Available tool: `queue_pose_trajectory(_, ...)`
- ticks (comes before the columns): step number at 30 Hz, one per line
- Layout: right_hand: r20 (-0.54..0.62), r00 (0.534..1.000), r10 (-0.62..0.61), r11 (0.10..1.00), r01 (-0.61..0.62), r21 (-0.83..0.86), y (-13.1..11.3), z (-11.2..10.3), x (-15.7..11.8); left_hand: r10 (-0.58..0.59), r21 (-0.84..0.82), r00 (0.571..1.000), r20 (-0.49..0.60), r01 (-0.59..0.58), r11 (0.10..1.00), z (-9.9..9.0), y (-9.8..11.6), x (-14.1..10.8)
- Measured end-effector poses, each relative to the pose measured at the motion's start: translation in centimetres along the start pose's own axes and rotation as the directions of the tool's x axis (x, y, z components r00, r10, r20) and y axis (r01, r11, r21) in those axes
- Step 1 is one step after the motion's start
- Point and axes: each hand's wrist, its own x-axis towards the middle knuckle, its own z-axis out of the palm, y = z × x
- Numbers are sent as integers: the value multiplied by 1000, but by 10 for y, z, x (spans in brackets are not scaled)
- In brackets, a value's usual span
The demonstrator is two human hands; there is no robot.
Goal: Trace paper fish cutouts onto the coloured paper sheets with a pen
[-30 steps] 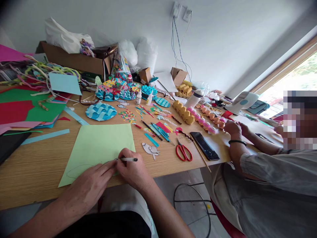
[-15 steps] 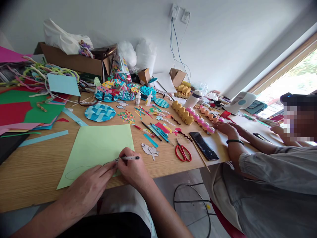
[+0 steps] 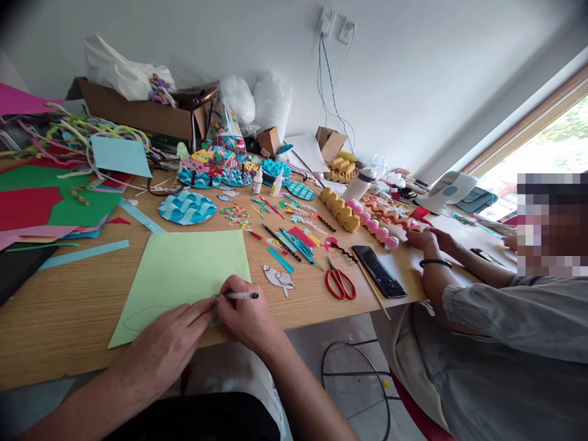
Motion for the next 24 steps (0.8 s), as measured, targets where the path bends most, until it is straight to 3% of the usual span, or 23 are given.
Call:
queue_pose_trajectory(9, 8, 1000, 21, 1000, -21, -1, 1, -3, 1, 18, 46, 999, -26, -17, 999, 1, -1, -1)
queue_pose_trajectory(24, 9, 999, 49, 998, -49, 34, 6, -13, 1, 6, -4, 999, 42, -6, 1000, 1, -4, -1)
